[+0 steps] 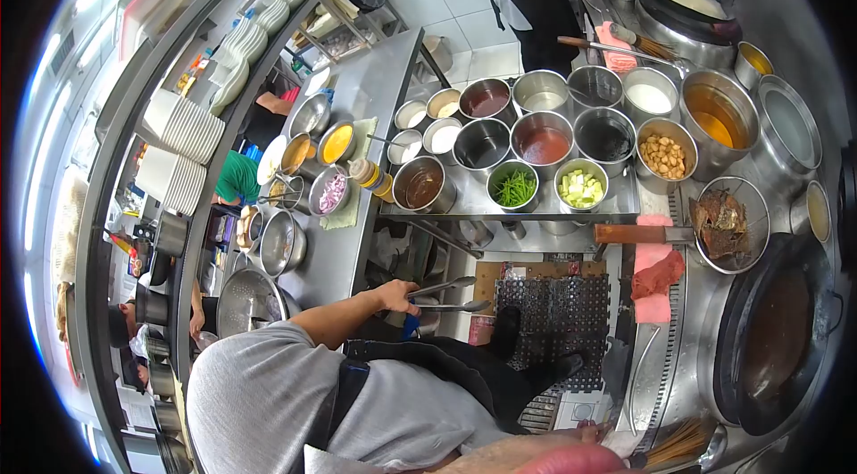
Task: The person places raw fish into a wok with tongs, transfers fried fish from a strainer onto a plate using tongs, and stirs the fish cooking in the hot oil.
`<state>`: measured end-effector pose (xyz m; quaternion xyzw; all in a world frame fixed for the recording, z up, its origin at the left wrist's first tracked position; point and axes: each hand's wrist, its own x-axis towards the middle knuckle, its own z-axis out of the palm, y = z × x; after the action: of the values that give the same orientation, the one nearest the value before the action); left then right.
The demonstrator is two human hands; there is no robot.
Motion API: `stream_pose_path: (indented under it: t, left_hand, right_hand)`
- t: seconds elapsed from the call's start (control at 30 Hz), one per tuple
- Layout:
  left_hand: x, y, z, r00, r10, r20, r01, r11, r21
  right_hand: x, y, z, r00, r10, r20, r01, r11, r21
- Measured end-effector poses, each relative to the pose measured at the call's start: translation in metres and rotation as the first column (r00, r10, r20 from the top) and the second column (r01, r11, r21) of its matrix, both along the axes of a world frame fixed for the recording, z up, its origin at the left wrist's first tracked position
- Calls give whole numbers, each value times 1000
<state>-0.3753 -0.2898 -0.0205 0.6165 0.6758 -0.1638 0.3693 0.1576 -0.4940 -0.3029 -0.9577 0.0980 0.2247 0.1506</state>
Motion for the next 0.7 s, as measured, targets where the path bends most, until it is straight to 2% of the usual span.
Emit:
stream_pose_path:
  t: [0.1,0.27,0.3,0.33,0.37,0.4,0.47,0.57,0.63,0.7]
  left_hand:
    - [2,4,-3,1000,-29,-8,29,999,18]
    - [4,18,-8,997,-78,22,80,992,-100]
    - [7,23,-5,995,-89,50,93,993,-78]
    - [8,25,-1,995,-66,75,75,988,-132]
    - [7,22,2,994,-36,102,55,981,-187]
    - [-2,19,-9,989,-47,140,71,983,-168]
    - [-4,13,1,977,11,214,24,987,-157]
    - [-17,3,4,940,108,325,-70,989,-128]
    - [-27,-2,-5,875,257,411,-175,958,-226]
    - [-28,-10,5,720,378,581,-323,925,-202]
  right_hand:
    - [9,-11,1,1000,-20,10,20,1000,-2]
    - [25,-40,18,995,-80,62,76,995,56]
    - [17,-38,38,999,-22,-37,25,997,73]
    - [8,-40,43,981,170,-94,-162,983,87]
    - [9,-38,38,885,341,-318,-307,939,153]
    - [7,-46,14,632,774,43,-729,575,370]
    - [-31,23,124,523,828,-202,-707,554,439]
    - [-88,97,249,366,908,-204,-742,417,525]
    - [-107,134,280,282,947,-156,-799,322,508]
    - [-122,169,302,181,980,-81,-843,197,501]
